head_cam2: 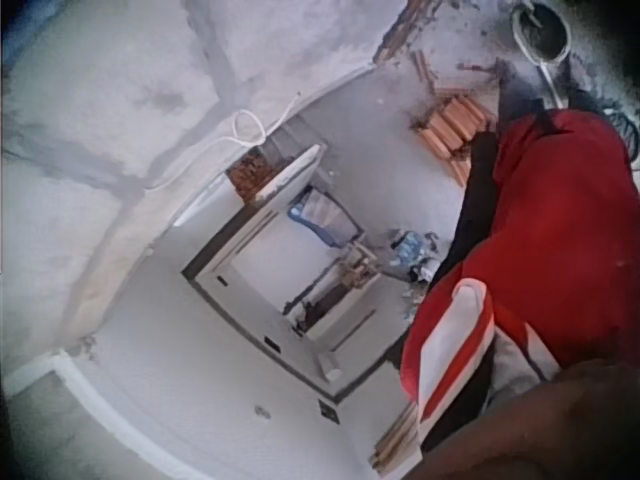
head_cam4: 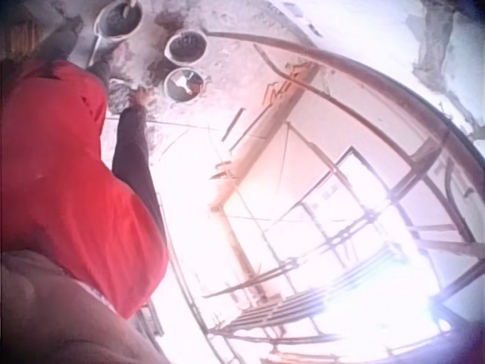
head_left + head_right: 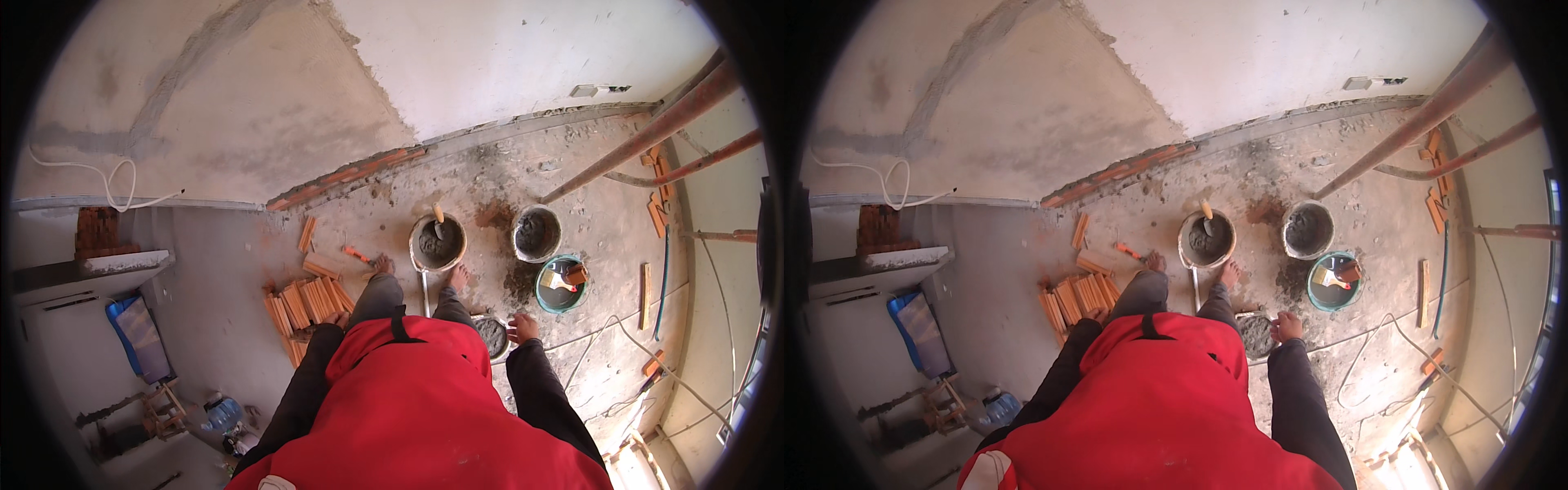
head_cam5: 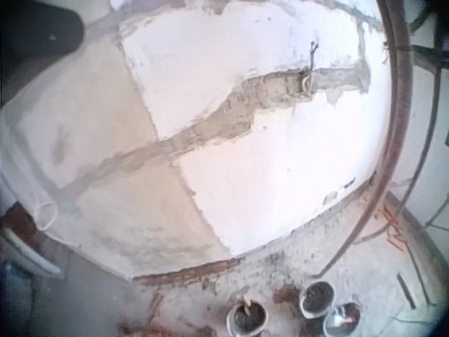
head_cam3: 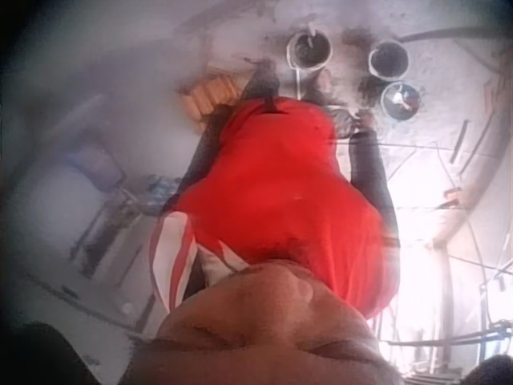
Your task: The person applies mortar to a wall and positions decorative tiles along a line using a trowel.
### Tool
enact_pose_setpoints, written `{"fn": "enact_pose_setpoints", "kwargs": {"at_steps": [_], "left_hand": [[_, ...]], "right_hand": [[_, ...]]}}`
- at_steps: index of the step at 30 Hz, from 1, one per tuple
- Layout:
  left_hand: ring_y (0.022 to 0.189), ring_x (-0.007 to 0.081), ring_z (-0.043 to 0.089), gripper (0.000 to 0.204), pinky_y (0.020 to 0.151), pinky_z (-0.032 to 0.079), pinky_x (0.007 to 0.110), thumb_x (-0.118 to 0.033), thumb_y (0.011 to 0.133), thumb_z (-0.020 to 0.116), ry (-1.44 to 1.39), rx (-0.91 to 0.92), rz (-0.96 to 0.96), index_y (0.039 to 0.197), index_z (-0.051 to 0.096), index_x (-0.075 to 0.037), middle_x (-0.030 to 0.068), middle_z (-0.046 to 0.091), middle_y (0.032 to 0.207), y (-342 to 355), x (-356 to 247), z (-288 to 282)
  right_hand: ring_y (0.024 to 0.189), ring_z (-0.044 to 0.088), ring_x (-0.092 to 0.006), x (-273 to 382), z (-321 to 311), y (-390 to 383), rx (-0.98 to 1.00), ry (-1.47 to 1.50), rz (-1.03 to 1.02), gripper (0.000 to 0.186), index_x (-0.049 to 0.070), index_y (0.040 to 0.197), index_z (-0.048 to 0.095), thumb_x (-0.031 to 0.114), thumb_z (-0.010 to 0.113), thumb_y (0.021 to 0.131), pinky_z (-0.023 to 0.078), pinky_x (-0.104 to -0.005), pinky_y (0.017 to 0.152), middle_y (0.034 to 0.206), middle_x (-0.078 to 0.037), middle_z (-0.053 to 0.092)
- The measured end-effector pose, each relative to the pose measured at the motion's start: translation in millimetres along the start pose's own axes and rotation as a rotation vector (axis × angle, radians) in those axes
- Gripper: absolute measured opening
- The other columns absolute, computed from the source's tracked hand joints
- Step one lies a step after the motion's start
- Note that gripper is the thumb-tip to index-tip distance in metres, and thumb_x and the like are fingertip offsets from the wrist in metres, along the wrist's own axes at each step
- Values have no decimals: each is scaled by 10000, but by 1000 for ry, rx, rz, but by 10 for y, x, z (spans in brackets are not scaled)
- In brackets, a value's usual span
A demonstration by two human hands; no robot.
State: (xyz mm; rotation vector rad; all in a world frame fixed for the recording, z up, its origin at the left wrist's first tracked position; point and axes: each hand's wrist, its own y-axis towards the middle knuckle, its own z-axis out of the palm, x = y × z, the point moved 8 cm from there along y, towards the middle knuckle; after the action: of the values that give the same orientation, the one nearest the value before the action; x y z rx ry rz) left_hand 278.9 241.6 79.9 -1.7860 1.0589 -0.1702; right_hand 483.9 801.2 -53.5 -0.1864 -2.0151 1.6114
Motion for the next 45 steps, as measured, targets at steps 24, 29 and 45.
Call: {"fn": "enact_pose_setpoints", "kwargs": {"at_steps": [24,29,45], "left_hand": [[1099,237,612,615,964,453,336,-526,920,572,117,419,-8,1333,554,-71,127,645,1209,1152,-548,-184],[1281,297,517,833,1055,398,381,-609,866,579,613,616,-11,1481,357,-92,188,535,1383,1732,-1002,-10],[1324,488,388,1066,1051,405,526,-532,773,728,956,542,-414,1559,47,-301,249,129,1543,2303,-862,1053]], "right_hand": [[561,642,-154,1047,1926,243,133,-390,-277,223,33,1065,647,187,556,932,495,-298,448,783,-80,672],[848,699,-305,1662,2528,121,-27,-787,-452,265,76,1009,699,269,599,858,543,-407,768,876,-142,715],[1356,381,-371,84,4181,2007,470,-1236,-146,661,39,1445,349,282,568,870,309,-482,1110,1463,-203,409]]}}
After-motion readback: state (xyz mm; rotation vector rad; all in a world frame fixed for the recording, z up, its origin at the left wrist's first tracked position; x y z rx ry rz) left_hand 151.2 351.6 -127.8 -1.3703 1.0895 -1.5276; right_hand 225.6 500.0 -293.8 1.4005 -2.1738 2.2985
